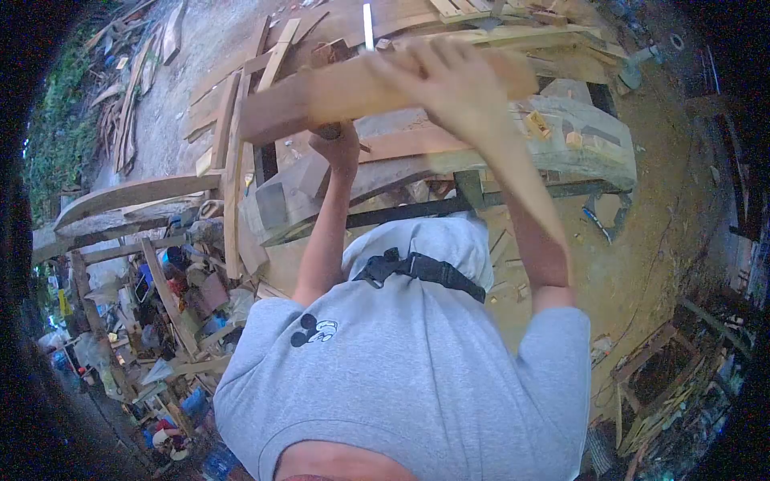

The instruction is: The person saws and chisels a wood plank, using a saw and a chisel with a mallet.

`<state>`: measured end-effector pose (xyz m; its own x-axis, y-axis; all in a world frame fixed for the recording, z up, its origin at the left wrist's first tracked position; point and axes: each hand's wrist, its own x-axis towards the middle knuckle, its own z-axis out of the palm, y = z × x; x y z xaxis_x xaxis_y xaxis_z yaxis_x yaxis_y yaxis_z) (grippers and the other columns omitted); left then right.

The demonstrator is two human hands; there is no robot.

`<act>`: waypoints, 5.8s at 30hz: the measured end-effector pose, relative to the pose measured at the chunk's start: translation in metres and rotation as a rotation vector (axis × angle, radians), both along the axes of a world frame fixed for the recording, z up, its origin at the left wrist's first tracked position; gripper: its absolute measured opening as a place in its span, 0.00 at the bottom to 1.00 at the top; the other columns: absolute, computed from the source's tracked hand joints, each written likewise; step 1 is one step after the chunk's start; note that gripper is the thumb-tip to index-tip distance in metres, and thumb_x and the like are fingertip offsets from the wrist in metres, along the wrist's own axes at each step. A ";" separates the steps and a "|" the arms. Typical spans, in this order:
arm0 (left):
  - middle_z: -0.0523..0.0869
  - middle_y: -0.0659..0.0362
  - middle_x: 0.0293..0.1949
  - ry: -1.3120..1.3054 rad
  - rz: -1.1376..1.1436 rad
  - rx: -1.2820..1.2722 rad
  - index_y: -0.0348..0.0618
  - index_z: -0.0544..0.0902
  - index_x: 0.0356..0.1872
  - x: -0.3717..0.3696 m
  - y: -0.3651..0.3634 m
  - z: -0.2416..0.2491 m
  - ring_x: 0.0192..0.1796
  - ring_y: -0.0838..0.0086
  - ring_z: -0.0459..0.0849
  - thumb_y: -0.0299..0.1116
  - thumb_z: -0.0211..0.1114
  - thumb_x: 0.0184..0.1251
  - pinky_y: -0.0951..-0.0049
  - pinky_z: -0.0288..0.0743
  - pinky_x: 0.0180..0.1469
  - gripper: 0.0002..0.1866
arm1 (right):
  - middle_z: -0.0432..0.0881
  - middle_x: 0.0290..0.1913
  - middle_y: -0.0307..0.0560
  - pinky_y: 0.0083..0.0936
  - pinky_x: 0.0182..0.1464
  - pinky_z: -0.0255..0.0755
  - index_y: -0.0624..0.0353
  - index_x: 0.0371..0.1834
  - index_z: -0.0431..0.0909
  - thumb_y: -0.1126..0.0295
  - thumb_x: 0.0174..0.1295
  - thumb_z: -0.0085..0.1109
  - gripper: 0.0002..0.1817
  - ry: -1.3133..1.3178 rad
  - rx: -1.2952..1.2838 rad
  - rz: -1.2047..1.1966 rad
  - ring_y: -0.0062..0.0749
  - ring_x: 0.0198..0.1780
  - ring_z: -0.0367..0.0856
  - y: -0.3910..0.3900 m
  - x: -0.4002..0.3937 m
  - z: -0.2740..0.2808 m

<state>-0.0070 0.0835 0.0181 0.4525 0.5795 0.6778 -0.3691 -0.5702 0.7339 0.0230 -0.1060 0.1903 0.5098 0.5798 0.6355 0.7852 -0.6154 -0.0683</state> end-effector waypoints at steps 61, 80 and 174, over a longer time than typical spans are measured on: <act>0.69 0.66 0.15 0.061 -0.205 -0.173 0.40 0.70 0.16 -0.020 -0.016 0.028 0.20 0.84 0.67 0.26 0.58 0.53 0.81 0.64 0.24 0.10 | 0.77 0.38 0.46 0.28 0.43 0.69 0.56 0.43 0.72 0.76 0.37 0.62 0.24 0.289 -0.029 -0.107 0.40 0.41 0.76 0.029 -0.031 0.006; 0.66 0.68 0.13 0.110 -0.184 -0.177 0.41 0.68 0.14 -0.021 -0.008 0.025 0.18 0.85 0.65 0.25 0.57 0.55 0.82 0.61 0.22 0.12 | 0.74 0.37 0.43 0.23 0.42 0.68 0.66 0.48 0.67 0.72 0.43 0.65 0.26 0.559 0.656 -0.104 0.25 0.39 0.73 0.004 -0.081 -0.048; 0.66 0.59 0.11 0.233 -0.193 0.017 0.39 0.68 0.14 -0.024 -0.010 0.020 0.14 0.77 0.66 0.24 0.57 0.51 0.75 0.60 0.19 0.11 | 0.55 0.61 0.50 0.42 0.64 0.48 0.52 0.63 0.43 0.47 0.60 0.24 0.31 -0.327 0.920 0.422 0.43 0.63 0.52 -0.024 -0.074 0.178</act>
<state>-0.0310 0.0740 0.0378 0.6975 0.4569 0.5521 -0.2949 -0.5191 0.8022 -0.0514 -0.1297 0.3682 0.1050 -0.1037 0.9891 0.9873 -0.1081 -0.1161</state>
